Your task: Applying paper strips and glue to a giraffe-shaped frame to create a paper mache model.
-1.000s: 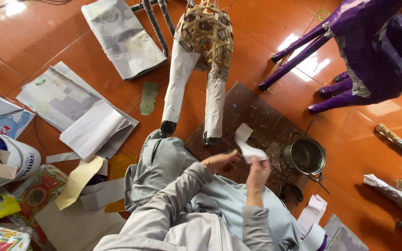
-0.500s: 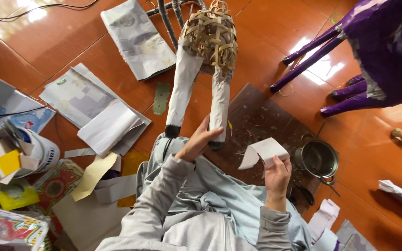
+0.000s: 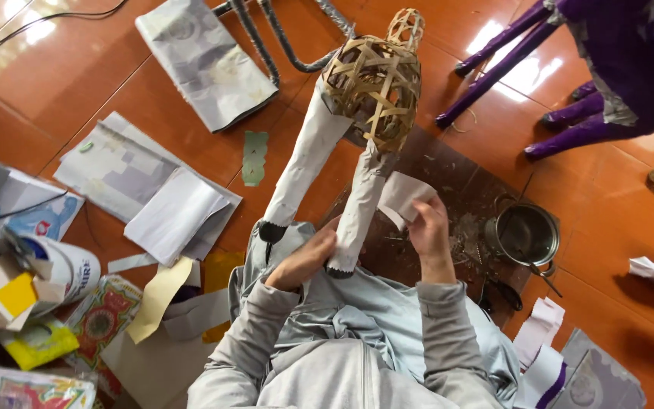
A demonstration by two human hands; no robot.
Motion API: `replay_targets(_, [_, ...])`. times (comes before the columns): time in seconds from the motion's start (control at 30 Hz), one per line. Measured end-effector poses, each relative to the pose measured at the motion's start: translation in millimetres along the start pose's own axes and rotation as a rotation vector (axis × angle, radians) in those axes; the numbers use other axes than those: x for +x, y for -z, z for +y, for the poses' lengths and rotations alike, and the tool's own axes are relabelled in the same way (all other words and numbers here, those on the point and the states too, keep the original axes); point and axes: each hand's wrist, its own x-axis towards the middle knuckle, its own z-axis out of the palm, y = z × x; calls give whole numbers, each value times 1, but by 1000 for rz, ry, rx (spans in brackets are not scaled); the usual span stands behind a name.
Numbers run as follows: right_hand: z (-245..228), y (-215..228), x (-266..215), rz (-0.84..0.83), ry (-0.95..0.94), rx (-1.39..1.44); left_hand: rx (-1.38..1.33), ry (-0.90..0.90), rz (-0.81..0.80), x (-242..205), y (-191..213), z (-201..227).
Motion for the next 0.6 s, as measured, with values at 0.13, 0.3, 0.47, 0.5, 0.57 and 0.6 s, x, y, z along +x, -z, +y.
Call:
replay_targets(0.13, [3, -21, 9, 11, -85, 71, -191, -38, -51, 35, 26, -39])
replay_targets(0.3, [-4, -31, -1, 28, -117, 59, -556, -150, -20, 110, 37, -81])
replay_targets(0.47, [-43, -13, 2, 72, -64, -67, -855, -239, 10, 150, 41, -51])
replay_targets(0.5, [-55, -9, 4, 59, -35, -133, -885, -244, -24, 136, 22, -17])
replay_targets(0.57, [-74, -14, 14, 39, -6, -197, -911, -254, -57, 127, 8, 16])
replay_targets(0.6, [-82, -21, 19, -10, -2, -292, -823, -235, 67, 131, 12, 14])
